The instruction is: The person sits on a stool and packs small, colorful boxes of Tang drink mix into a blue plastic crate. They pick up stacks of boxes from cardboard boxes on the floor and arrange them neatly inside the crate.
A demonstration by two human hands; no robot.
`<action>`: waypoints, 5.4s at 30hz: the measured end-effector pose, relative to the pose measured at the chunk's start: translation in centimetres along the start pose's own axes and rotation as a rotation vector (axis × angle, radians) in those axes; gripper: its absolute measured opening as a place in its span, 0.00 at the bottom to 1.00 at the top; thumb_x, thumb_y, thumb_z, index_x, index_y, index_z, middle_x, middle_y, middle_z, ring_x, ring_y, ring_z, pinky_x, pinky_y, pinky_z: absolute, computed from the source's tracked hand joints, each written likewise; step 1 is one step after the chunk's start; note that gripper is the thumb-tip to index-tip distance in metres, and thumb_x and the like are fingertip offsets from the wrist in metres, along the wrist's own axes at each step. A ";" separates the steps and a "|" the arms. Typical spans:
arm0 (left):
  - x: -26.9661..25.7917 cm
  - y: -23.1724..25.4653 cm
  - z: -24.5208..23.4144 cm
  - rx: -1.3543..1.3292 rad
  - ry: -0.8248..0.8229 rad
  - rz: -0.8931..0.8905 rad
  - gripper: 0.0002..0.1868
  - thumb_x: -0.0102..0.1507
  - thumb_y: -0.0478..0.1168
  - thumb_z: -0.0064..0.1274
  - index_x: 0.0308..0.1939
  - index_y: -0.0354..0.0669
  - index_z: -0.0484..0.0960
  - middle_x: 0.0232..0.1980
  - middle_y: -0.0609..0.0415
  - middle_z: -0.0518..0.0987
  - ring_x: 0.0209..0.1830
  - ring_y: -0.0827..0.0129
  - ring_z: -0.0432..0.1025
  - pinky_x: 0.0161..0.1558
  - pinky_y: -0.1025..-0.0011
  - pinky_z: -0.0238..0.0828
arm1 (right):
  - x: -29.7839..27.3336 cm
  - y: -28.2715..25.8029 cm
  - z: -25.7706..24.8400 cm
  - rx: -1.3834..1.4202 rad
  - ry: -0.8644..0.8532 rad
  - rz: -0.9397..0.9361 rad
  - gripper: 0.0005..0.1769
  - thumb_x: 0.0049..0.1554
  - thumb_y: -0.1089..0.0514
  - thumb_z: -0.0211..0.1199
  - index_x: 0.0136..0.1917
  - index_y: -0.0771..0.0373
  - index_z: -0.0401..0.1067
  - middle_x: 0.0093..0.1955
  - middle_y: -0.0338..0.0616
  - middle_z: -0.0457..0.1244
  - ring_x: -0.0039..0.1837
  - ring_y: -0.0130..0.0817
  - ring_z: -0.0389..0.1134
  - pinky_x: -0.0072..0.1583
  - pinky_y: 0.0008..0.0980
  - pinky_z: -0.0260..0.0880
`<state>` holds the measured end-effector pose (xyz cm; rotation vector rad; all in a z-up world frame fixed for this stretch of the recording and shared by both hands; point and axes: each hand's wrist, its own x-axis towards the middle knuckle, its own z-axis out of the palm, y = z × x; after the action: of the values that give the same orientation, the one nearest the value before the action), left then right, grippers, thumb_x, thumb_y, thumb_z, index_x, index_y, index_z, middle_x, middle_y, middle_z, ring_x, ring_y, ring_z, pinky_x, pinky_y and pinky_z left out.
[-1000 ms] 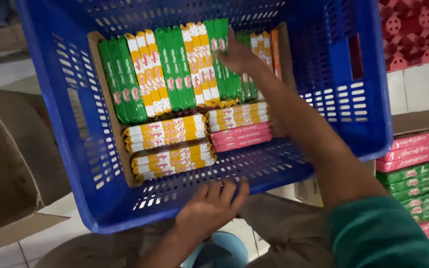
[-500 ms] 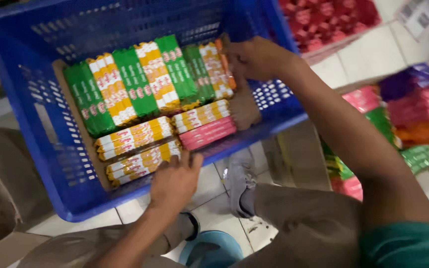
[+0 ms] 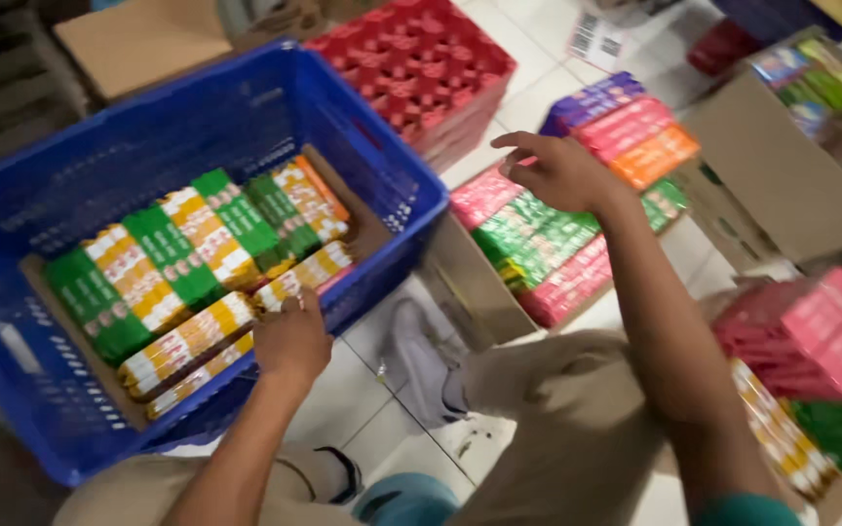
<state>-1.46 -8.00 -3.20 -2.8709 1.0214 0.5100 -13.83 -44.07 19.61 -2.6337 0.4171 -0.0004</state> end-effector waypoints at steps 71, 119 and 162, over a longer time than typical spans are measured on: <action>6.9 5.7 -16.3 -2.038 -0.239 0.187 0.38 0.61 0.56 0.56 0.74 0.56 0.65 0.66 0.48 0.72 0.61 0.49 0.73 0.57 0.54 0.73 | 4.1 -6.0 12.1 1.554 0.124 -0.143 0.69 0.41 0.75 0.64 0.85 0.38 0.38 0.69 0.62 0.60 0.62 0.55 0.70 0.56 0.48 0.79; 13.8 11.4 -5.2 -0.126 0.350 0.851 0.46 0.60 0.54 0.57 0.79 0.45 0.60 0.72 0.38 0.69 0.68 0.44 0.69 0.61 0.51 0.73 | 3.2 19.9 5.5 -0.052 0.519 0.721 0.41 0.63 0.33 0.57 0.84 0.42 0.49 0.84 0.48 0.46 0.84 0.66 0.38 0.72 0.76 0.54; 12.0 11.9 -6.0 0.108 0.291 0.614 0.53 0.57 0.64 0.56 0.83 0.67 0.49 0.57 0.49 0.79 0.53 0.51 0.78 0.45 0.54 0.80 | -3.6 28.1 8.2 2.074 1.015 0.219 0.25 0.44 0.57 0.67 0.56 0.59 0.74 0.53 0.53 0.69 0.54 0.53 0.72 0.54 0.56 0.77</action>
<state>1.64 -25.49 -0.74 -2.5426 1.9232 0.0426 -24.81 -62.97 -0.11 -0.3776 0.5072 -1.0417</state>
